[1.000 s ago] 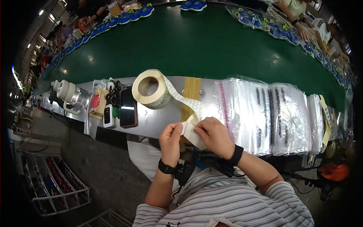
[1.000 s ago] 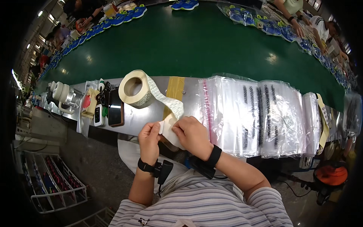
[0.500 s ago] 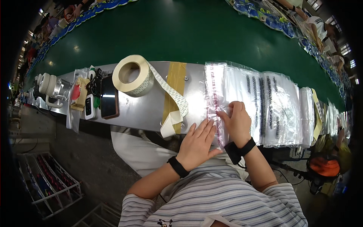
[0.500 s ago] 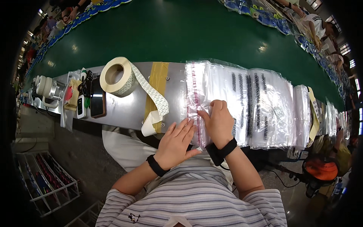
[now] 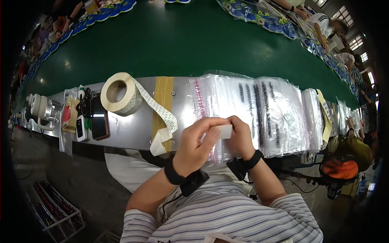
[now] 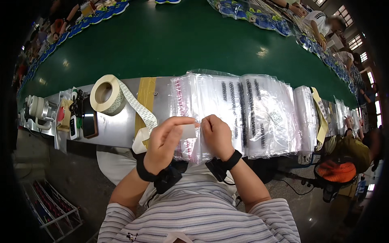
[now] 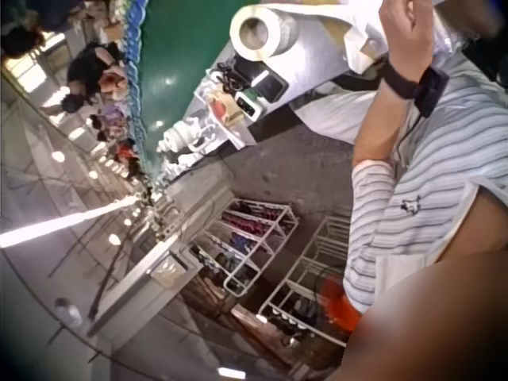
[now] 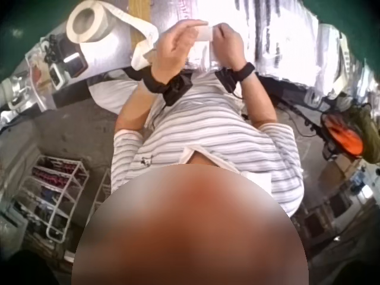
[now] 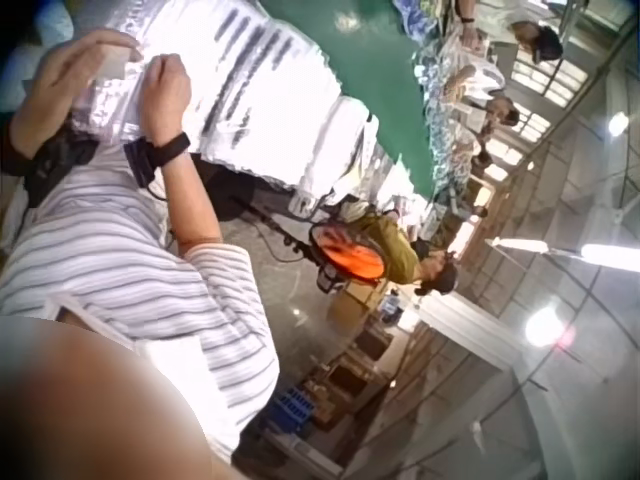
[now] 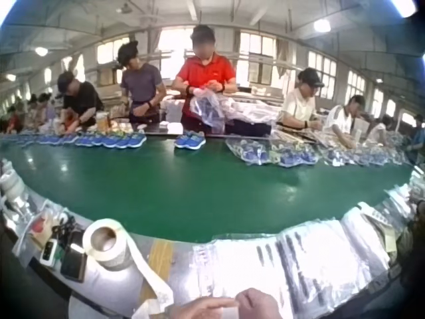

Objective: The person applies adhesive labels to a stack of clear plastic bags on a factory table. They peel individual labels from a roll and press them onto the bags, then move the labeled bags to a growing pile. Other workers are visible in the background handling shoes.

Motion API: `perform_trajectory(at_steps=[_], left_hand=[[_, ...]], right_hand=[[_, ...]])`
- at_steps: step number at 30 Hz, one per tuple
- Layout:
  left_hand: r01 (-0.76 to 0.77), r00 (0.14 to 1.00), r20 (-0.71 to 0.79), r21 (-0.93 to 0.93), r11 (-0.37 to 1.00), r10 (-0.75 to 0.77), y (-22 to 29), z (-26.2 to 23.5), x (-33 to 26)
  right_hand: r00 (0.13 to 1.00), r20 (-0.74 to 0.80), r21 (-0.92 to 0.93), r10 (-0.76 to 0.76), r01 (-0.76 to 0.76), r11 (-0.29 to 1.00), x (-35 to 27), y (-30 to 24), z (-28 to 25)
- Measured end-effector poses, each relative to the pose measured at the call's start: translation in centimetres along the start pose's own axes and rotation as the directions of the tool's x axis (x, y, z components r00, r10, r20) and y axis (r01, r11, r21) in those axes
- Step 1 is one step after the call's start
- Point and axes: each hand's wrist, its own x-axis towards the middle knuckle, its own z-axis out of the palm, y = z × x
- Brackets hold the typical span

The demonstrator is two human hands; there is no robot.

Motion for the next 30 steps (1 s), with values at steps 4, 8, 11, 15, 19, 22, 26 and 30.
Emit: perform_trajectory(at_steps=[4,8,11,15,19,22,26,30], left_hand=[[0.15,0.987,0.032,-0.567,0.81,-0.161,-2.1,3.2,3.1],[0.194,0.978,0.084,-0.693,0.694,-0.19,-5.1,4.0,3.2],[0.256,0.956,0.144,-0.833,0.49,-0.254,-7.2,3.4,3.4],[0.309,0.94,0.196,-0.836,0.454,-0.28,-9.4,3.6,3.6],[0.258,0.964,0.093,-0.549,0.795,-0.249,-9.3,3.8,2.4],[0.255,0.958,-0.137,0.006,0.967,-0.252,-6.8,2.0,0.9],[0.289,0.956,-0.008,-0.168,0.943,-0.294,-2.8,1.0,1.5],[0.362,0.93,0.324,-0.742,0.565,-0.17,-3.3,2.9,5.7]], right_hand=[[0.992,-0.029,-0.408,-0.123,0.1,0.908,-0.5,0.0,1.9],[0.987,-0.026,-0.406,-0.159,0.135,0.904,-0.4,0.5,1.9],[0.979,0.014,-0.267,-0.205,0.201,0.943,0.2,1.2,1.3],[0.995,0.087,0.001,0.049,-0.05,0.999,1.3,2.1,-0.4],[0.988,-0.152,-0.073,-0.043,0.032,0.997,1.2,2.2,-2.9],[0.982,-0.182,0.06,0.049,-0.038,0.997,0.6,1.7,-5.1],[0.981,-0.072,0.01,-0.182,0.183,0.983,0.5,0.9,-4.2],[0.995,0.091,0.291,-0.037,0.009,0.957,0.7,0.8,-1.7]])
